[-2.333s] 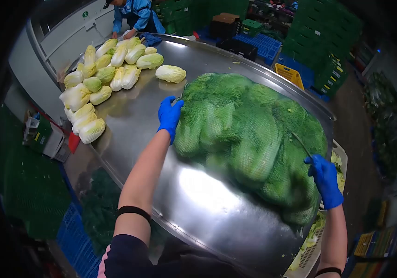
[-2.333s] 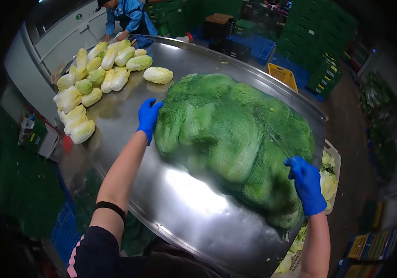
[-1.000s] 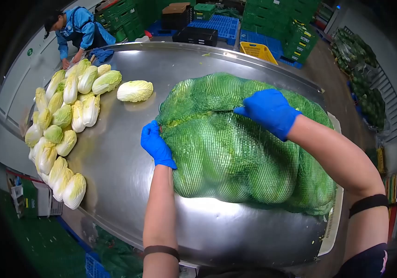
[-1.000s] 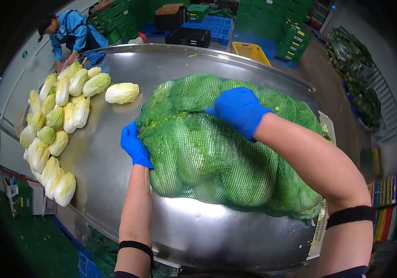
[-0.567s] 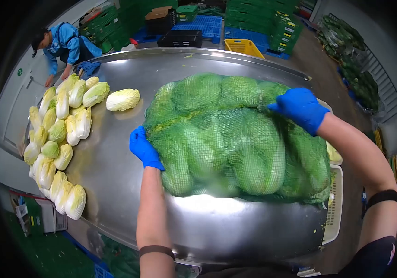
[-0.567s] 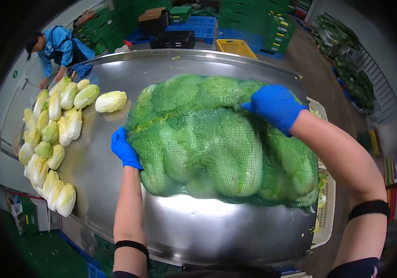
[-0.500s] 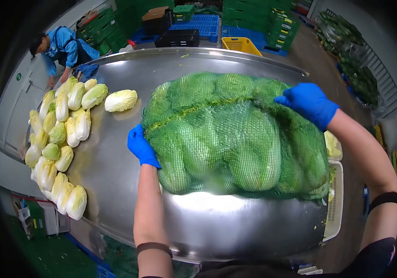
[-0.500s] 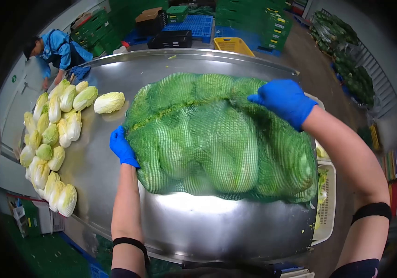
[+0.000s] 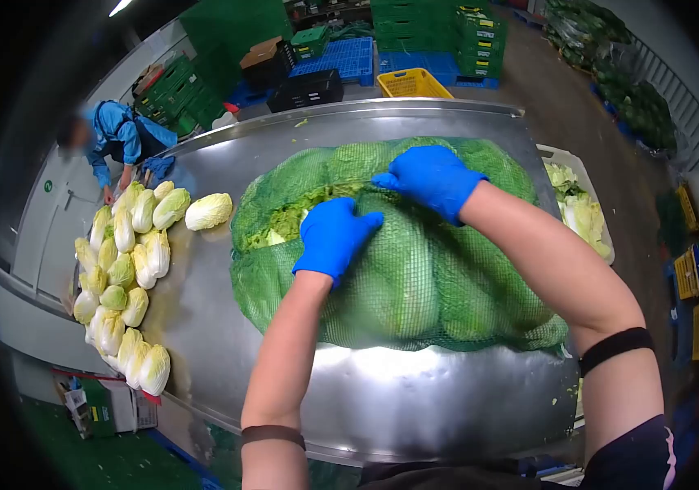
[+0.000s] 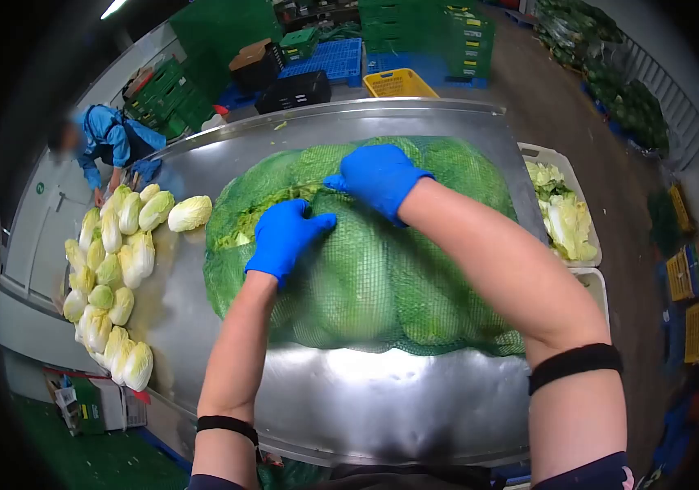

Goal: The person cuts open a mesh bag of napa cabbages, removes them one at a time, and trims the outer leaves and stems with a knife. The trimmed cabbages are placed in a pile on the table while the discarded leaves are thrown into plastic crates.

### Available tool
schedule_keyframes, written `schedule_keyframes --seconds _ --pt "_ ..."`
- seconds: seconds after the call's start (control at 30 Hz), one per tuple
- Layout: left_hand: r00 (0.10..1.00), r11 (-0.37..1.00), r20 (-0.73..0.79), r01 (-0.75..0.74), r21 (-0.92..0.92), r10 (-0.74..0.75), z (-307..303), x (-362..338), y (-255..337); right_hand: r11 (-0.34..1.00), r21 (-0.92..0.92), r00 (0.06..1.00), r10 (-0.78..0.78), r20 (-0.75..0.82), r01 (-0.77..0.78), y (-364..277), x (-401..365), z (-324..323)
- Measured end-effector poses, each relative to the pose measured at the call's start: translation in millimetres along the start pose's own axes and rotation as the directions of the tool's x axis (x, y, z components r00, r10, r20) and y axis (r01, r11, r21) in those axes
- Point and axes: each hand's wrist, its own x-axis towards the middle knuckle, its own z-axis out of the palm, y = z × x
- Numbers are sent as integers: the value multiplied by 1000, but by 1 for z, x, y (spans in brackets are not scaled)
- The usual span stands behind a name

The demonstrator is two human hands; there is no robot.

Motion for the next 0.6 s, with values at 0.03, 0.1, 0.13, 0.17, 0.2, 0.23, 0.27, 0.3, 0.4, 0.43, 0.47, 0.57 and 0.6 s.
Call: schedule_keyframes --seconds 0.03,0.1,0.13,0.17,0.2,0.23,0.27,0.3,0.4,0.43,0.47,0.57,0.6 --pt "1000 1000 3 -1 4 1 1 -1 1 1000 5 1000 2 -1 -2 9 -4 -1" --pt "993 900 -75 -118 -419 95 4 -11 -15 999 39 998 -32 56 30 30 -22 -6" --pt "993 889 -30 -113 -443 111 3 -19 -22 995 71 995 -78 65 74 52 -42 -20" --pt "993 886 -18 -112 -451 117 7 -30 -20 999 6 986 33 165 -35 63 -63 -45" --pt "994 810 -3 -88 -579 106 9 -43 -17 989 -70 954 145 263 -132 73 -81 -64" --pt "996 712 4 -64 -699 93 10 -50 -12 977 -66 939 212 272 -202 92 -97 -70" --pt "994 654 40 -34 -756 98 10 -51 -6 968 -122 943 242 230 -219 102 -108 -78" --pt "993 649 40 -40 -760 108 13 -46 -1 965 -130 940 252 228 -228 106 -107 -81" --pt "992 894 44 -91 -438 122 6 -25 19 983 45 983 178 42 -180 92 -86 -79" --pt "990 899 43 -100 -425 131 4 -16 28 976 178 991 132 -22 -126 75 -70 -72" --pt "992 883 124 51 -466 8 5 -8 35 964 266 999 26 -31 -17 51 -52 -62" --pt "996 634 85 77 -769 -18 31 -3 28 958 268 994 -99 -42 107 29 -30 -27" --pt "989 618 131 146 -772 -70 25 -14 25 979 176 995 -103 -4 102 26 -27 -22"
